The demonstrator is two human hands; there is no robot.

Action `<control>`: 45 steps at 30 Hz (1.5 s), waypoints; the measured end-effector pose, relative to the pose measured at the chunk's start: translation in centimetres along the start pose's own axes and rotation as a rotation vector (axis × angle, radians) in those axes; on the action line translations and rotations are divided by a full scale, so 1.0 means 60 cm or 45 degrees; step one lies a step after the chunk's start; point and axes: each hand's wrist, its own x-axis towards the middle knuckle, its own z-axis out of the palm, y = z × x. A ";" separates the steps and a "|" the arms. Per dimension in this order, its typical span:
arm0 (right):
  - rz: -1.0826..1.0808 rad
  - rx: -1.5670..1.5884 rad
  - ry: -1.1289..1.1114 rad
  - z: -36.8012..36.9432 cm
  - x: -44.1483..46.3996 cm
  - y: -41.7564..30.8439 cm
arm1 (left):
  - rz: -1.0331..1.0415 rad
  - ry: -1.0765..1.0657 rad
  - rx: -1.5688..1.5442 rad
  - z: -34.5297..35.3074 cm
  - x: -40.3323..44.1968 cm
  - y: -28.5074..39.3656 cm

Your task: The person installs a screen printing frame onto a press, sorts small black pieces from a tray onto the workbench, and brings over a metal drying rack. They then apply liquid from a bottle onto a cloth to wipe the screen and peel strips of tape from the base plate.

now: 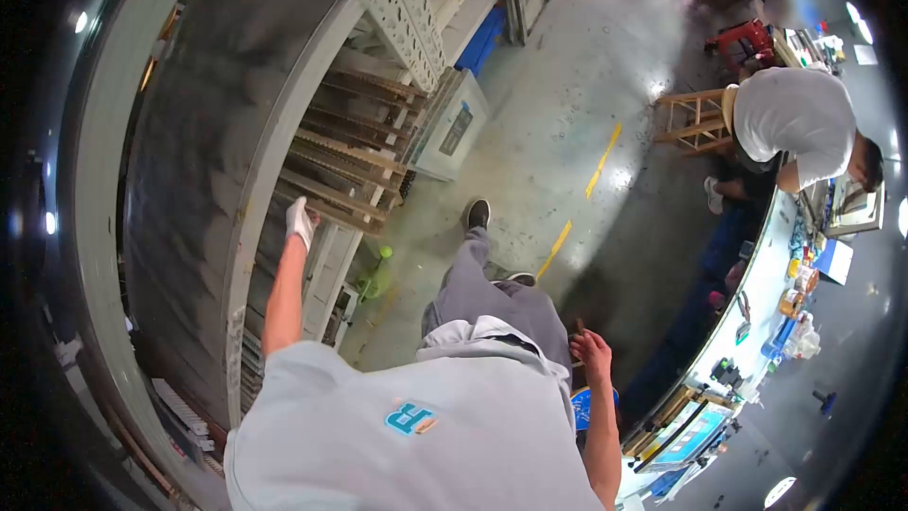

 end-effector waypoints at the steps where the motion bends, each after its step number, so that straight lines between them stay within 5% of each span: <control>1: 0.023 -0.003 -0.018 0.003 0.008 0.000 | 0.038 -0.053 0.026 -0.008 -0.006 0.000; 8: 0.033 -0.096 -0.043 0.024 0.091 -0.062 | 0.184 -0.058 -0.045 0.053 -0.133 -0.037; 15: -0.126 -0.065 -0.143 0.035 0.114 -0.124 | 0.015 -0.159 -0.107 0.333 -0.468 -0.125; 18: -0.213 -0.371 -0.234 0.050 0.069 -0.182 | -0.133 -0.520 -0.008 0.447 -0.589 -0.184; 22: -0.779 -0.366 -0.382 -0.004 0.002 -0.279 | -0.444 -0.748 0.160 0.658 -0.751 -0.261; 25: -0.869 0.354 -0.444 -0.056 0.002 -0.329 | -0.760 -0.956 0.240 0.809 -0.839 -0.326; 26: -0.964 0.402 -0.175 -0.071 0.006 -0.322 | -0.758 -0.939 0.262 0.845 -0.891 -0.363; 27: -0.890 0.468 -0.089 -0.101 0.000 -0.326 | -0.897 -1.200 0.372 0.868 -0.896 -0.400; 29: -0.764 0.564 0.079 -0.184 -0.006 -0.356 | -0.905 -1.101 0.486 0.916 -0.940 -0.482; 30: -0.966 0.702 0.185 -0.207 0.027 -0.329 | -0.986 -1.194 0.567 0.944 -0.958 -0.510; 33: -0.501 0.948 0.323 -0.335 -0.009 -0.378 | -1.195 -1.442 0.716 1.011 -1.050 -0.555; 35: -0.673 1.169 0.373 -0.416 0.039 -0.366 | -1.195 -1.701 0.950 1.061 -1.118 -0.530; 37: -0.650 1.297 0.361 -0.507 0.038 -0.391 | -0.250 -2.132 1.405 1.108 -1.122 -0.523; 38: -0.635 1.263 0.374 -0.554 0.052 -0.387 | 0.420 -2.308 1.333 1.138 -1.092 -0.543; 41: -0.575 1.292 0.357 -0.669 0.072 -0.421 | 1.679 -2.417 1.368 1.323 -1.113 -0.542; 45: -0.472 1.375 0.316 -0.807 0.119 -0.468 | 1.619 -2.716 1.991 1.507 -1.109 -0.605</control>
